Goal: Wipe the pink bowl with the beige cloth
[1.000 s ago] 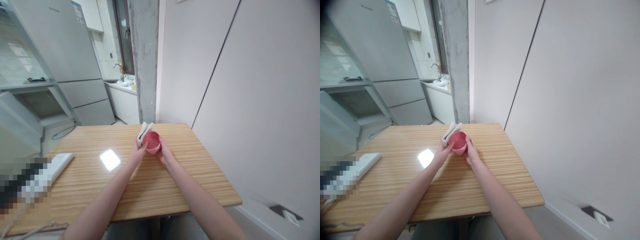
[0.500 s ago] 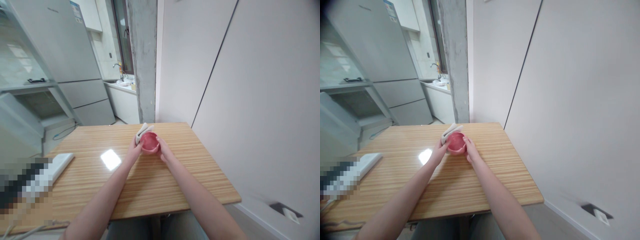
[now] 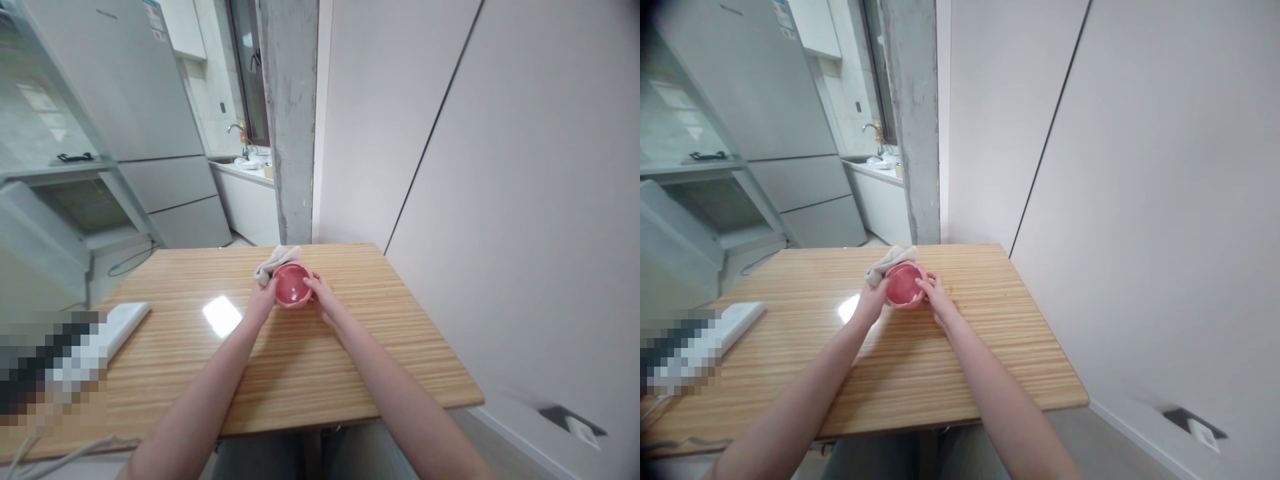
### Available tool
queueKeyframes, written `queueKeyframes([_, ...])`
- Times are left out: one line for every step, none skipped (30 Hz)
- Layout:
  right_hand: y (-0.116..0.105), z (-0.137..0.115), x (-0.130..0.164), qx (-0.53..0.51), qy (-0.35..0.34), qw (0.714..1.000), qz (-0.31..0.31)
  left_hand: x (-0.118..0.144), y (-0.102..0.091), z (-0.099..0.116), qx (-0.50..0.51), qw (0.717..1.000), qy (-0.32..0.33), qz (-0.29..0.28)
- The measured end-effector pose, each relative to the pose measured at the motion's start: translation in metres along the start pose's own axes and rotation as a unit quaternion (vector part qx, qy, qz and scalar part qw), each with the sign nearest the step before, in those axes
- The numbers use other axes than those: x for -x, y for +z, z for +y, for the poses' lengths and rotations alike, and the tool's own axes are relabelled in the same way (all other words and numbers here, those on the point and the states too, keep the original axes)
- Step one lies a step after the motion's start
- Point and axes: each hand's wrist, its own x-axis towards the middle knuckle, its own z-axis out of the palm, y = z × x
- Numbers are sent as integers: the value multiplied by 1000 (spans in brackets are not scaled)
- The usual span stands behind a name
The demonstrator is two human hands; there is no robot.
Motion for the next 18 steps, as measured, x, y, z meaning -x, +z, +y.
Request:
queueKeyframes([-1,-2,1,10,5,1000,0,0,1,2,6,1000,8,-18])
queueKeyframes([-2,-4,1,18,6,1000,-2,1,3,4,14,999,12,-34])
queueKeyframes([-2,-4,1,23,2,1000,-4,3,4,5,21,999,12,-46])
queueKeyframes([-2,-4,1,23,-5,1000,-5,4,6,5,23,998,11,-52])
queueKeyframes([-3,-4,1,19,-16,1000,-2,6,7,4,20,998,7,-52])
queueKeyframes([-3,-2,0,10,-29,1000,3,8,8,2,12,999,-2,-48])
queueKeyframes([-4,-1,-1,-3,-41,999,10,9,8,1,2,999,-15,-43])
queueKeyframes([-4,1,-2,-15,-53,998,17,10,9,-1,-7,999,-30,-38])
queueKeyframes([-5,3,-4,-26,-61,998,23,11,9,-3,-12,998,-45,-32])
queueKeyframes([-5,5,-5,-35,-67,997,28,12,10,-3,-13,998,-57,-25])
queueKeyframes([-5,6,-5,-44,-68,996,32,13,10,-3,-11,998,-62,-18])
queueKeyframes([-4,7,-5,-56,-68,995,35,13,11,-2,-5,998,-60,-10])
queueKeyframes([-4,7,-5,-70,-67,995,38,13,11,1,1,998,-55,0])
queueKeyframes([-3,6,-5,-87,-65,993,40,13,12,3,5,999,-50,9])
queueKeyframes([-3,5,-4,-103,-64,992,43,13,12,6,7,999,-46,16])
queueKeyframes([-3,4,-4,-118,-63,990,47,13,12,9,6,999,-46,21])
queueKeyframes([-3,2,-3,-130,-62,988,49,13,12,11,5,999,-50,20])
queueKeyframes([-3,0,-3,-136,-60,988,49,14,12,13,2,998,-55,16])
